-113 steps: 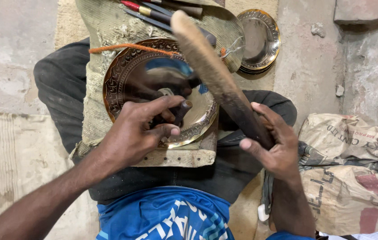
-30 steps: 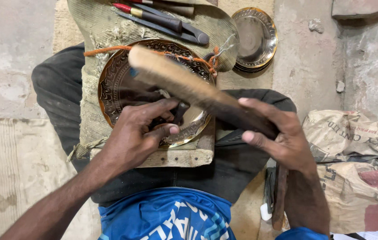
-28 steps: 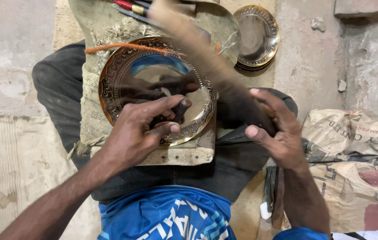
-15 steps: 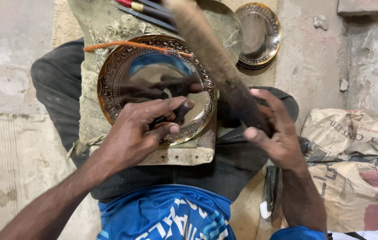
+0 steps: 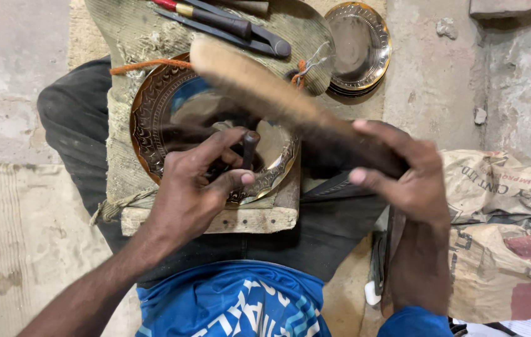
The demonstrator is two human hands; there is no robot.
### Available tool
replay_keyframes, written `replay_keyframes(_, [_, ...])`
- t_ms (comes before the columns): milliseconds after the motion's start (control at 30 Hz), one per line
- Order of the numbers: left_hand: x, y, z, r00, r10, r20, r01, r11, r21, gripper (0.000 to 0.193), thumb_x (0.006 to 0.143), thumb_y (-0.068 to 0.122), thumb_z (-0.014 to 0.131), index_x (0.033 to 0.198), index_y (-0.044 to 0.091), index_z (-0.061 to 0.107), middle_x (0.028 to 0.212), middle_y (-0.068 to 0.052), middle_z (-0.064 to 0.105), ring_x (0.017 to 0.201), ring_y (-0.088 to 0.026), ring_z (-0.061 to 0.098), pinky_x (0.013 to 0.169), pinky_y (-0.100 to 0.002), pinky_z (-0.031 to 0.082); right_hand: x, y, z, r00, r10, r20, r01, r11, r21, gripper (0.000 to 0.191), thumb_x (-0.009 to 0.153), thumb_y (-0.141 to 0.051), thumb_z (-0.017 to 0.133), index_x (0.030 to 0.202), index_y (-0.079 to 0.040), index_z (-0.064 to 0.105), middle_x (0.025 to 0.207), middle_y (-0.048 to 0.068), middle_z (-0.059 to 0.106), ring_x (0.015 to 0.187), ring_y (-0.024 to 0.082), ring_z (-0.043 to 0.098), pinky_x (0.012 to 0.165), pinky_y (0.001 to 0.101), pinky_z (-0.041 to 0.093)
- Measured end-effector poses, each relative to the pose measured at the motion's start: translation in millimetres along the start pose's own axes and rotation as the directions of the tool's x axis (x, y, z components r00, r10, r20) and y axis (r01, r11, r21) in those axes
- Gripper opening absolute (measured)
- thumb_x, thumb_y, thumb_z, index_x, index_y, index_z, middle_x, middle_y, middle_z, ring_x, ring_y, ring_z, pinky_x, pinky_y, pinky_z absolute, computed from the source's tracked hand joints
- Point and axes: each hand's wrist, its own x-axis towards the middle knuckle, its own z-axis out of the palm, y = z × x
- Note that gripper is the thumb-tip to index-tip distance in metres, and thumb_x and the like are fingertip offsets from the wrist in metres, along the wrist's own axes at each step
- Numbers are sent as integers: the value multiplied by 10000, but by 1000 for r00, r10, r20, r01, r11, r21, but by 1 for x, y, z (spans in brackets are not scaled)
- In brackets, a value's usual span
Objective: The person sits cross-legged and uses a hammer and a small metal punch to emboss a decorative pattern into a brass plate. The plate is held steady with the left hand while the right hand repeatedly strikes the punch to create indentations along the rim.
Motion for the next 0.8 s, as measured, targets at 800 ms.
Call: replay_keyframes(800, [-1,2,-4,998,56,-1,-56,998,39,524,837,129,804,1336,79,653,937,-104,789,823,-170,766,713,-342,597,15,-18,-8,991,116,59,-120,991,67,613,885,-151,794,1457,-96,580,1193,97,761,1017,151,718,935,309,576])
